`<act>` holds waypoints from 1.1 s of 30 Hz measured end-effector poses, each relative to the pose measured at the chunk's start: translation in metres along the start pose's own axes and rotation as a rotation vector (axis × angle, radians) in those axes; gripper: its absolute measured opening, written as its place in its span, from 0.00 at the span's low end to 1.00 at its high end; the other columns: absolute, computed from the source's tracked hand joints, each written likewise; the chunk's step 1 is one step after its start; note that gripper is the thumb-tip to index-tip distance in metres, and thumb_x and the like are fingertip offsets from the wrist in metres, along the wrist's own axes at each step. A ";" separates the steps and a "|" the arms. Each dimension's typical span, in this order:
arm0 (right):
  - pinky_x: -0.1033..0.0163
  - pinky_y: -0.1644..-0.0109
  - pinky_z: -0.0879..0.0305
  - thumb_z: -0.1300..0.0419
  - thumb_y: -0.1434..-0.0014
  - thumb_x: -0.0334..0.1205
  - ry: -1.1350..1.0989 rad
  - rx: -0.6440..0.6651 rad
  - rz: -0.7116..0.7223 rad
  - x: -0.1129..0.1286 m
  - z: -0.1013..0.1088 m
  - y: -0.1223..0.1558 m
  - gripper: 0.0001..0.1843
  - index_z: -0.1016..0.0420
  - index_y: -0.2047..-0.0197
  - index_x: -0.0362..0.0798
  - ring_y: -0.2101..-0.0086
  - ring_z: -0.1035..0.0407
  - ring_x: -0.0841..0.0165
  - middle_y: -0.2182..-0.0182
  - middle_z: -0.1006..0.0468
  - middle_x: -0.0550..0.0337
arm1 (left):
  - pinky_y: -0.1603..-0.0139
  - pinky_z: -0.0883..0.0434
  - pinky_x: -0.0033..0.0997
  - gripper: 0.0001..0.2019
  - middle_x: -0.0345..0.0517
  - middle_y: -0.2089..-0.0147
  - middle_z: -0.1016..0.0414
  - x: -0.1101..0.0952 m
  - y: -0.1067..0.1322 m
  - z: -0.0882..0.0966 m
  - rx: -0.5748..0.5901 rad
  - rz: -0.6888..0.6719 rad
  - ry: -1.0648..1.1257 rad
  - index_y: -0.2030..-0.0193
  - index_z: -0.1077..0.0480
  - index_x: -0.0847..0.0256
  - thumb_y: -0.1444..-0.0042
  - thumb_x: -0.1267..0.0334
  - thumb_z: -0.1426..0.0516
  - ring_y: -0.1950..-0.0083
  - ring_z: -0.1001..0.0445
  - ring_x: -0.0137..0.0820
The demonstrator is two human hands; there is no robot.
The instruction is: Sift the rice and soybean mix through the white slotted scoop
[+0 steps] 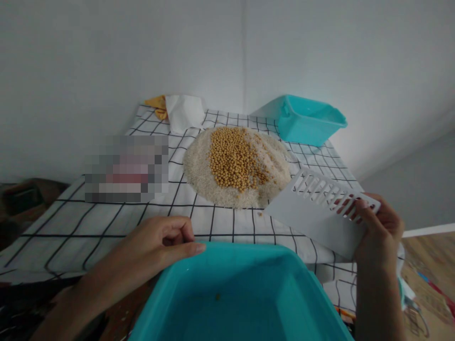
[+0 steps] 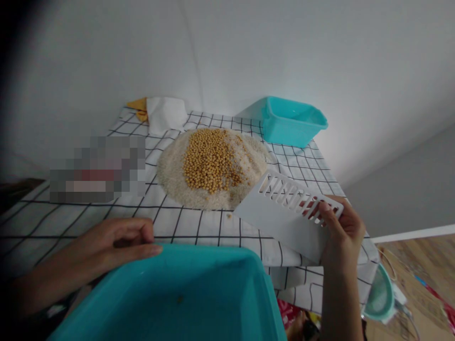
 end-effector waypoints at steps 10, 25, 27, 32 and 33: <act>0.65 0.71 0.43 0.32 0.49 0.43 -0.011 0.048 -0.001 0.021 -0.007 0.010 0.08 0.21 0.70 0.48 0.77 0.33 0.70 0.78 0.24 0.64 | 0.74 0.40 0.26 0.17 0.34 0.80 0.31 0.002 0.001 0.001 -0.022 -0.021 -0.004 0.75 0.32 0.58 0.52 0.46 0.38 0.75 0.32 0.29; 0.64 0.70 0.43 0.32 0.50 0.44 -0.017 0.005 0.032 0.012 -0.008 0.008 0.09 0.23 0.71 0.47 0.76 0.32 0.69 0.79 0.24 0.64 | 0.75 0.41 0.25 0.17 0.35 0.80 0.32 0.001 0.001 0.000 -0.026 -0.033 0.001 0.75 0.32 0.59 0.51 0.47 0.39 0.75 0.33 0.29; 0.65 0.71 0.44 0.31 0.50 0.44 0.009 0.016 0.009 0.012 -0.012 0.010 0.10 0.22 0.69 0.47 0.77 0.33 0.70 0.77 0.23 0.64 | 0.75 0.42 0.25 0.16 0.35 0.80 0.32 -0.001 0.000 0.000 -0.018 -0.032 0.010 0.75 0.32 0.59 0.52 0.48 0.38 0.75 0.33 0.28; 0.65 0.72 0.45 0.31 0.51 0.44 -0.005 0.019 -0.024 0.013 -0.018 0.011 0.10 0.22 0.69 0.47 0.77 0.35 0.71 0.78 0.25 0.64 | 0.74 0.42 0.26 0.17 0.35 0.79 0.32 -0.003 0.003 0.000 -0.011 -0.015 0.012 0.75 0.31 0.59 0.51 0.47 0.38 0.75 0.33 0.28; 0.65 0.71 0.45 0.31 0.51 0.44 -0.015 0.007 -0.027 0.013 -0.018 0.010 0.09 0.22 0.69 0.47 0.77 0.35 0.71 0.78 0.25 0.65 | 0.74 0.41 0.26 0.17 0.35 0.79 0.31 -0.002 0.003 0.000 -0.012 -0.014 0.009 0.75 0.31 0.59 0.50 0.46 0.39 0.75 0.33 0.29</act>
Point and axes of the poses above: each hand's wrist, its own y-axis away from the middle knuckle, its own z-axis out of the back of the hand, x = y × z, the point moved 3 cm from there along -y, towards the middle knuckle
